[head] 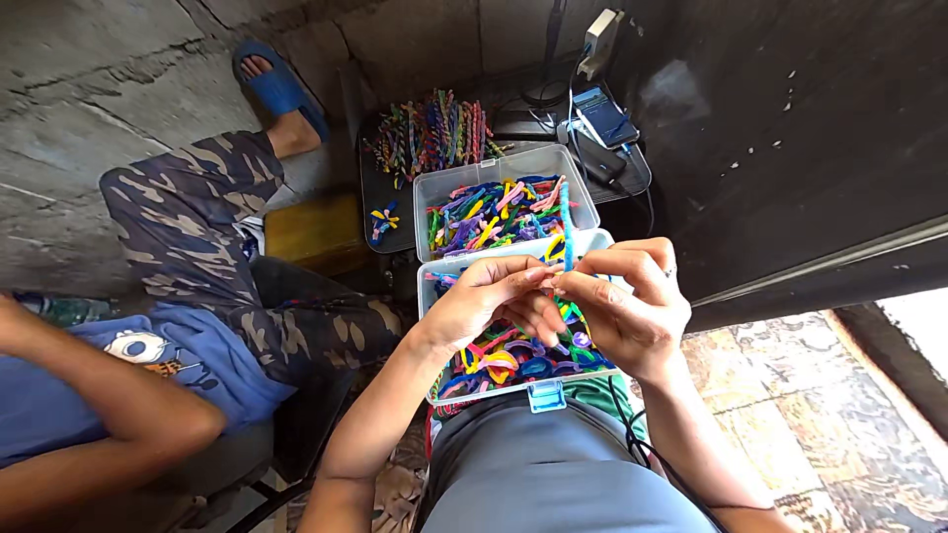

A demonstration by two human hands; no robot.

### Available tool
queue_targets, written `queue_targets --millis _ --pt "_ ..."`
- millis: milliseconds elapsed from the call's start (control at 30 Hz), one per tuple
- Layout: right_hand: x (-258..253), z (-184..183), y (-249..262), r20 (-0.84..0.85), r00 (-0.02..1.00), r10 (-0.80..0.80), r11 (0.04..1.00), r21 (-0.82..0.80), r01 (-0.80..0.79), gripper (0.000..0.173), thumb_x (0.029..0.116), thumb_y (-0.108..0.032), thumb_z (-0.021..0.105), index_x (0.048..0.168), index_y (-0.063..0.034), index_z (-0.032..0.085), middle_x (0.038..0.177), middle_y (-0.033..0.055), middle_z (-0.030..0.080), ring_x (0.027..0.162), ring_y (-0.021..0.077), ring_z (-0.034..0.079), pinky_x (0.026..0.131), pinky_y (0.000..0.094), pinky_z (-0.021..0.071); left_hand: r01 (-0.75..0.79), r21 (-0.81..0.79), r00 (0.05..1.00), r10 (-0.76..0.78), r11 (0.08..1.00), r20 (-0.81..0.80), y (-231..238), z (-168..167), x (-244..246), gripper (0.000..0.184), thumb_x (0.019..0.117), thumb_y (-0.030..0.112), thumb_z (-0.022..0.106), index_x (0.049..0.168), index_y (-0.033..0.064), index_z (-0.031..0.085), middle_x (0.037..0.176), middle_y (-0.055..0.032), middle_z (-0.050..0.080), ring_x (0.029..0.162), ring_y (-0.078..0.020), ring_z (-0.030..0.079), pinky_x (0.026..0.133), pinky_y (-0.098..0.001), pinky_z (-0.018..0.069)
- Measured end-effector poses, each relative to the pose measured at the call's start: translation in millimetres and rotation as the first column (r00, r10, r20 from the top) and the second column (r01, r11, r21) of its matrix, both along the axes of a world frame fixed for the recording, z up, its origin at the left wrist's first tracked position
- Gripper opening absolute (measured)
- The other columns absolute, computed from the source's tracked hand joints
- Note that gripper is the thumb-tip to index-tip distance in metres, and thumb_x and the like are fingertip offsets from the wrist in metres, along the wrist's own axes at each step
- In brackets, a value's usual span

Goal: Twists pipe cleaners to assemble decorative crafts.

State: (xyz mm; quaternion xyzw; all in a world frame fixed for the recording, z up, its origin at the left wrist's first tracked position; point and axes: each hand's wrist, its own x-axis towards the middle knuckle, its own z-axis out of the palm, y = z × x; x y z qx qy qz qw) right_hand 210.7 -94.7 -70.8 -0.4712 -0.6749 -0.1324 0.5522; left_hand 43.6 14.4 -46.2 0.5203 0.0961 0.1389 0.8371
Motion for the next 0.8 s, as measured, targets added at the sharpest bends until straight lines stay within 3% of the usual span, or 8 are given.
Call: queue_targets --millis 233,300,400,500,600,700,767,800 --pt "-3 1 -2 -0.039 0.995 -0.091 0.994 0.05 0.092 0.007 0.0999 -0.011 0.064 0.098 -0.0081 0.07 0.098 0.0018 0.06 0.103 0.0097 0.055 0.093 0.0205 0.041 -0.371 0.352 0.925 0.376 0.859 0.056 6 2 -9 0.025 0.1083 0.006 0.041 0.108 0.0051 0.065 0.091 0.0 0.073 0.078 -0.0066 0.072 0.074 -0.0236 0.0621" --pt "-4 2 -3 -0.041 0.993 -0.108 0.992 0.064 0.111 0.007 0.1001 -0.011 0.064 0.097 -0.0081 0.07 0.098 0.0019 0.06 0.102 0.0094 0.055 0.093 0.0203 0.0417 -0.465 0.327 0.882 0.463 0.823 0.089 7 3 -10 0.025 0.1094 0.009 0.04 0.107 0.0101 0.065 0.094 0.0009 0.075 0.082 -0.007 0.073 0.078 -0.024 0.0618" --pt "-6 1 -1 -0.119 0.988 -0.103 0.993 0.045 0.109 0.007 0.0999 -0.012 0.064 0.098 -0.0073 0.069 0.098 0.0015 0.059 0.101 0.0078 0.055 0.09 0.0186 0.0431 -0.561 0.073 0.819 0.54 0.825 0.194 3 1 -11 0.027 0.1101 0.015 0.041 0.106 0.0159 0.068 0.097 0.0022 0.073 0.089 -0.0065 0.072 0.083 -0.0222 0.0595" --pt "-8 0 -3 -0.364 0.931 -0.008 0.999 -0.044 -0.009 0.009 0.101 -0.017 0.064 0.099 -0.0106 0.07 0.101 -0.0036 0.061 0.099 0.0004 0.059 0.085 0.0146 0.0508 -0.458 -0.062 0.791 0.439 0.887 0.426 2 -7 -10 0.019 0.1056 0.023 0.055 0.102 0.02 0.074 0.099 0.0046 0.072 0.101 -0.008 0.069 0.09 -0.0239 0.0565" --pt "-9 1 -4 -0.643 0.755 0.126 0.974 -0.064 -0.217 0.008 0.1004 -0.018 0.065 0.099 -0.0185 0.073 0.103 -0.0119 0.064 0.097 -0.0026 0.062 0.082 0.0143 0.0546 -0.358 0.129 0.78 0.219 0.925 0.587 5 -15 -12 0.017 0.1023 0.029 0.06 0.094 0.0228 0.074 0.092 0.0089 0.07 0.103 -0.0079 0.065 0.099 -0.0293 0.0502" --pt "-11 0 -2 -0.816 0.544 0.194 0.931 -0.022 -0.365 0.012 0.0981 -0.014 0.066 0.097 -0.0208 0.077 0.1 -0.0126 0.068 0.094 -0.0018 0.064 0.08 0.015 0.0551 -0.139 0.338 0.807 -0.091 0.931 0.583 8 -10 -17 0.026 0.1028 0.033 0.06 0.091 0.0149 0.075 0.088 0.0078 0.074 0.096 -0.0039 0.069 0.101 -0.0306 0.0506" --pt "-10 0 -2 -0.845 0.497 0.196 0.908 -0.035 -0.417 0.013 0.0975 -0.012 0.066 0.097 -0.0194 0.077 0.097 -0.0116 0.068 0.088 -0.0019 0.064 0.076 0.0142 0.0553 0.034 0.366 0.816 -0.237 0.93 0.527 11 -2 -23 0.029 0.1034 0.033 0.059 0.098 0.0092 0.074 0.091 0.0019 0.076 0.095 -0.0069 0.072 0.104 -0.0352 0.0512" --pt "-9 0 -1 -0.834 0.513 0.201 0.904 -0.045 -0.426 0.013 0.0977 -0.012 0.066 0.097 -0.0185 0.077 0.098 -0.011 0.069 0.087 -0.0017 0.065 0.075 0.0144 0.0557 0.052 0.337 0.831 -0.228 0.94 0.508 11 1 -27 0.033 0.1026 0.038 0.059 0.104 0.0096 0.075 0.093 0.0001 0.077 0.091 -0.0085 0.074 0.096 -0.0339 0.0571"
